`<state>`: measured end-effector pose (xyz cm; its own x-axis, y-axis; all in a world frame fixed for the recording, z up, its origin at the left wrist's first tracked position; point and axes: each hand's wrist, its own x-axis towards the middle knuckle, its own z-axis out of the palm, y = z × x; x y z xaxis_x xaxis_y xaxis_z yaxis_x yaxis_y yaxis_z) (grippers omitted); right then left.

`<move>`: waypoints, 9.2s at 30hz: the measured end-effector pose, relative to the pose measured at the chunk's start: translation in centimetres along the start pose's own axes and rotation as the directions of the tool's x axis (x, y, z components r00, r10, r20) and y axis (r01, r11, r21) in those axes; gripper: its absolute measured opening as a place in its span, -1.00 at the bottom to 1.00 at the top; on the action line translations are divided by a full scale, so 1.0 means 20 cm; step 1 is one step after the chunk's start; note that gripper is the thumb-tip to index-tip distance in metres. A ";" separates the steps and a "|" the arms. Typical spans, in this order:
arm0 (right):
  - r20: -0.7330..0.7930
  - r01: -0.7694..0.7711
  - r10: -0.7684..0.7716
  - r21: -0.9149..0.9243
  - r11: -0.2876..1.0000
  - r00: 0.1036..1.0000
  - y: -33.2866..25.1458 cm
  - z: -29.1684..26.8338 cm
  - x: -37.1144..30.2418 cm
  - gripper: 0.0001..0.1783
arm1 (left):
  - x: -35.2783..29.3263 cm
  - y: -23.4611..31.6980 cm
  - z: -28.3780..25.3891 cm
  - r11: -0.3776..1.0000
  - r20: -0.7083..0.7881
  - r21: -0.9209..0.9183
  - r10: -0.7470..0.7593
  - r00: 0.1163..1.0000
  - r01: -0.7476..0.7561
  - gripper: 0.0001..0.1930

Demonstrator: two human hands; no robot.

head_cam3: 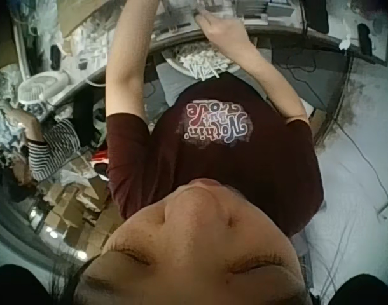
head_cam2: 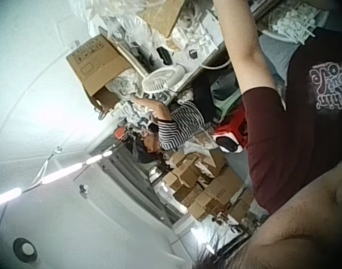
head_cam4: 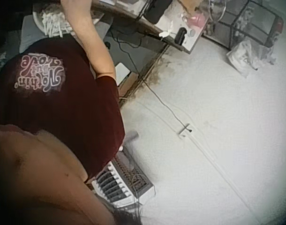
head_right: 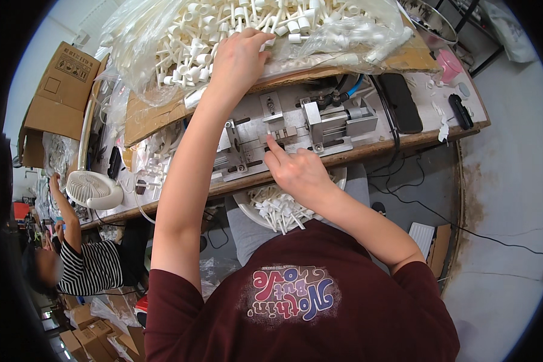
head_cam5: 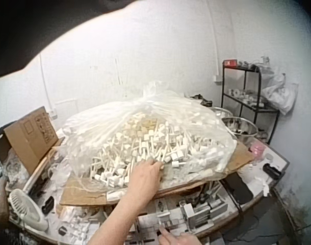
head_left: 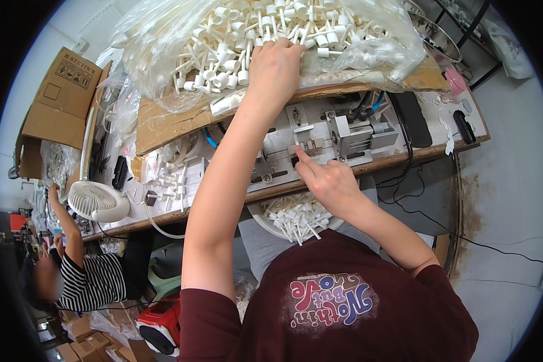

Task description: The recorder is assembling small white plastic spray or pump components using a manual assembly fixture.

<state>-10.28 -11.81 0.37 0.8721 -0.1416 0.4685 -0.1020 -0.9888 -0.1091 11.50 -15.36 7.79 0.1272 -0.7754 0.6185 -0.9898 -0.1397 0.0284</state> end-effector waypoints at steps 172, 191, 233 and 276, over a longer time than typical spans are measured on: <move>-0.043 -0.236 0.289 0.470 0.851 0.956 0.27 -0.28 0.38 -0.77 | -0.87 0.44 -0.21 0.973 0.191 -0.162 -0.132 0.973 0.164 -0.70; 0.010 0.087 -0.087 -0.023 0.996 0.996 0.02 -0.02 0.00 -0.81 | -0.17 0.03 -0.17 0.938 0.028 -0.288 -0.194 0.981 0.194 -0.75; -0.390 -0.277 0.501 0.503 0.819 0.773 0.58 -0.31 0.65 -0.63 | -0.86 0.43 -0.20 0.955 0.190 -0.220 -0.160 0.969 0.201 -0.70; 0.455 -0.508 0.267 0.841 0.183 0.850 0.30 -0.39 -0.10 -0.74 | -0.84 0.43 -0.35 0.021 0.619 -0.760 -0.278 0.734 0.649 -0.66</move>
<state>-16.36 -17.75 5.60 0.9315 -0.3626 -0.0302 -0.0592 -0.0692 -0.9958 0.39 0.81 3.14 0.4088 -0.9118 -0.0403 0.0129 -0.0384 0.9992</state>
